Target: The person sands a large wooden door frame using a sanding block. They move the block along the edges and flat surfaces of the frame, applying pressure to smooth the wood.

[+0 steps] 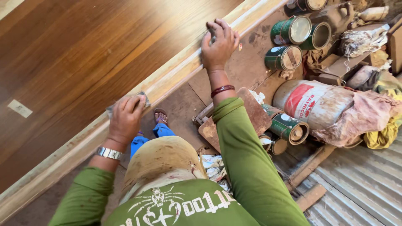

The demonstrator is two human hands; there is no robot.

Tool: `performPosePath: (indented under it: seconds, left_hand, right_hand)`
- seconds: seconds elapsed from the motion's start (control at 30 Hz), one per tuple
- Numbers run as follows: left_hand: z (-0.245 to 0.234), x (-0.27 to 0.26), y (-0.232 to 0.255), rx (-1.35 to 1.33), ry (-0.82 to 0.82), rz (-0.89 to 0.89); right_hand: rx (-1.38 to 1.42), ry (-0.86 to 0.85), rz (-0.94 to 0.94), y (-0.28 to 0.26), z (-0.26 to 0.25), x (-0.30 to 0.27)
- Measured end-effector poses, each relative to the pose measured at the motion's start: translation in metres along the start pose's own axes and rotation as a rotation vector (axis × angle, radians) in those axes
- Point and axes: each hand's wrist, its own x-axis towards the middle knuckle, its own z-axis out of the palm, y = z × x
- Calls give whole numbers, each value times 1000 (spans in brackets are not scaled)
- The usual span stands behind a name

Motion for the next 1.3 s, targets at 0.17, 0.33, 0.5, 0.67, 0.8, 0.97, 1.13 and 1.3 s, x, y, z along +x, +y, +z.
performPosePath:
  seconds: [0.17,0.33,0.5,0.67,0.8,0.97,1.13,1.3]
  left_hand:
    - [16,32,-4,-5,-64,128]
    - [51,88,16,-4,-132,167]
    - [26,35,4,43,9,176]
    - [43,47,8,42,-85,184]
    - [74,80,28,188,-108,170]
    - [27,26,9,260,-20,223]
    - [48,57,24,251,-190,234]
    - [59,66,34,-90,-177,-14]
  right_hand:
    - [23,-6,17,-4,2,-3]
    - [7,-6,15,-3,1,0]
    - [-29,23,-13,3,7,2]
    - [-23,38,20,7,13,2]
    - [-29,18,20,11,13,-6]
    - [-68,34,8,9,19,8]
    - [-41,-6,23,13,15,-3]
    - [-74,25,-9,17,8,-4]
